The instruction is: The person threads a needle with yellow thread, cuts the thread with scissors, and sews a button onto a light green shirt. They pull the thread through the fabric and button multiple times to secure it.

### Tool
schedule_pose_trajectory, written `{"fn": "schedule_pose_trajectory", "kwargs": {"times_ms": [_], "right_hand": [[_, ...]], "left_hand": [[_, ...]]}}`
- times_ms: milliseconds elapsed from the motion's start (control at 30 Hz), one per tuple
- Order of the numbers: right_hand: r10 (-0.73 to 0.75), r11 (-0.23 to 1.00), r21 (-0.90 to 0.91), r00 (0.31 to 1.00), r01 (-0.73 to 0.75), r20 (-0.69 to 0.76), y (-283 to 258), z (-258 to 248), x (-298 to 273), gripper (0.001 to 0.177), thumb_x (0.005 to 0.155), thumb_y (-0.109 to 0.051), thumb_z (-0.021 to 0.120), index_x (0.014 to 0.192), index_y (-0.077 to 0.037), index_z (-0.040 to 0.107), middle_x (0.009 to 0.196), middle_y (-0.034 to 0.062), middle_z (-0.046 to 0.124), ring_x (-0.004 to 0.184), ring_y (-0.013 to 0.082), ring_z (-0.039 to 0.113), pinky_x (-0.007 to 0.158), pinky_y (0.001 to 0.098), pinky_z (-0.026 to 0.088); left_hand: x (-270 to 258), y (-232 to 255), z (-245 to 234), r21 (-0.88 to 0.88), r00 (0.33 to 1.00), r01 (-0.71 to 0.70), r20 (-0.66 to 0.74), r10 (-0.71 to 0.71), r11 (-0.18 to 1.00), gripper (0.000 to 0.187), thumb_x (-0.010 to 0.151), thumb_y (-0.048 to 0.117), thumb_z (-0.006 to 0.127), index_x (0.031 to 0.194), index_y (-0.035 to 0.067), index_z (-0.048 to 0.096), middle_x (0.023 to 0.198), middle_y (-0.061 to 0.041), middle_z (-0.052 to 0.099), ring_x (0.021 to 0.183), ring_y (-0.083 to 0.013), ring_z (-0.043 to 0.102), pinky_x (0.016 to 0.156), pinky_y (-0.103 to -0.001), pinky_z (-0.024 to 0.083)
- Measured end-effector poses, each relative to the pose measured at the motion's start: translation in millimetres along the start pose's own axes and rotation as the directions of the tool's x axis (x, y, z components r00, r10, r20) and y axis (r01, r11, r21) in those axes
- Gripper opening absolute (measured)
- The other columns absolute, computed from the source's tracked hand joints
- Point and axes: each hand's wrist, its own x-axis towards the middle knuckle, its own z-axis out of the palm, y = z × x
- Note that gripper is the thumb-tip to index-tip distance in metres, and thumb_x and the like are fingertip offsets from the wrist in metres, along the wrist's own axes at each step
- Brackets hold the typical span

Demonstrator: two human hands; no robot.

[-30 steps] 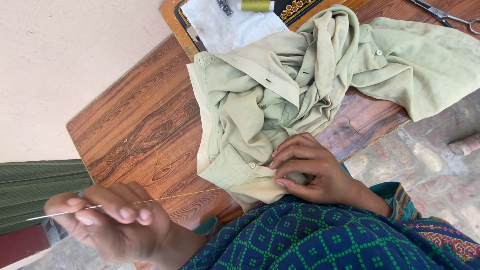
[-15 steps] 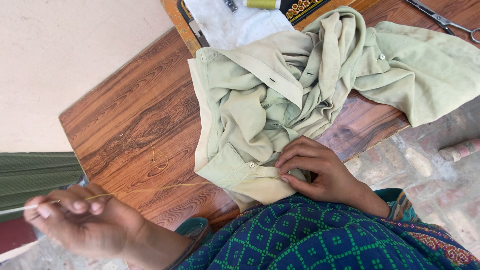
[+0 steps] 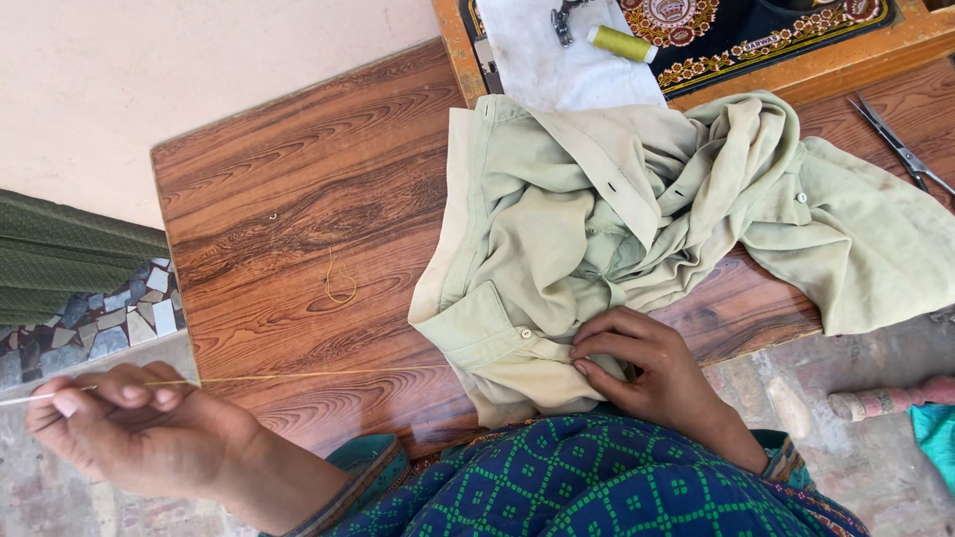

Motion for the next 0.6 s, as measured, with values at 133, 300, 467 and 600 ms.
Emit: {"fn": "schedule_pose_trajectory", "kwargs": {"times_ms": [133, 300, 467, 600], "right_hand": [[-0.016, 0.997, -0.081, 1.0, 0.018, 0.023, 7.5, -9.3, 1.9, 0.012, 0.08, -0.008, 0.079, 0.092, -0.007, 0.077, 0.099, 0.0038, 0.072, 0.091, 0.0192, 0.073, 0.076, 0.0293, 0.058], [0.142, 0.987, -0.078, 0.989, -0.138, 0.046, 7.6, -18.2, 1.8, 0.014, 0.08, -0.008, 0.077, 0.095, -0.008, 0.077, 0.099, 0.0014, 0.072, 0.07, 0.0141, 0.066, 0.057, 0.0277, 0.052], [0.193, 0.981, -0.028, 0.981, -0.193, 0.018, 8.2, -21.5, -1.6, 0.015, 0.082, -0.008, 0.077, 0.097, -0.008, 0.075, 0.098, -0.0004, 0.07, 0.057, 0.0083, 0.056, 0.047, 0.0246, 0.044], [0.214, 0.976, -0.03, 0.977, -0.214, -0.003, 11.5, -26.5, -6.9, 0.014, 0.082, -0.009, 0.077, 0.096, -0.009, 0.076, 0.095, -0.0013, 0.071, 0.055, 0.0066, 0.054, 0.047, 0.0235, 0.043]], "left_hand": [[-0.1, 9.4, -22.1, 0.101, 0.985, -0.057, -0.154, 0.072, 0.993, 0.012, 0.119, 0.012, 0.059, 0.11, 0.005, 0.059, 0.074, -0.004, 0.053, 0.059, -0.0081, 0.049, 0.054, -0.023, 0.037], [1.6, 11.2, -46.4, 0.17, 0.964, -0.169, -0.176, 0.199, 0.971, 0.021, 0.12, 0.004, 0.059, 0.099, 0.001, 0.057, 0.079, -0.008, 0.052, 0.067, -0.0145, 0.052, 0.057, -0.027, 0.044], [15.6, 2.6, -78.2, 0.102, 0.955, -0.155, -0.24, 0.176, 0.983, 0.023, 0.118, 0.003, 0.063, 0.095, 0.0, 0.057, 0.076, -0.008, 0.048, 0.062, -0.0125, 0.044, 0.055, -0.023, 0.038], [26.1, -2.5, -97.4, -0.045, 0.966, -0.111, -0.239, 0.097, 0.993, 0.024, 0.117, 0.004, 0.056, 0.094, -0.003, 0.055, 0.077, -0.01, 0.046, 0.061, -0.0128, 0.039, 0.06, -0.024, 0.034]]}}
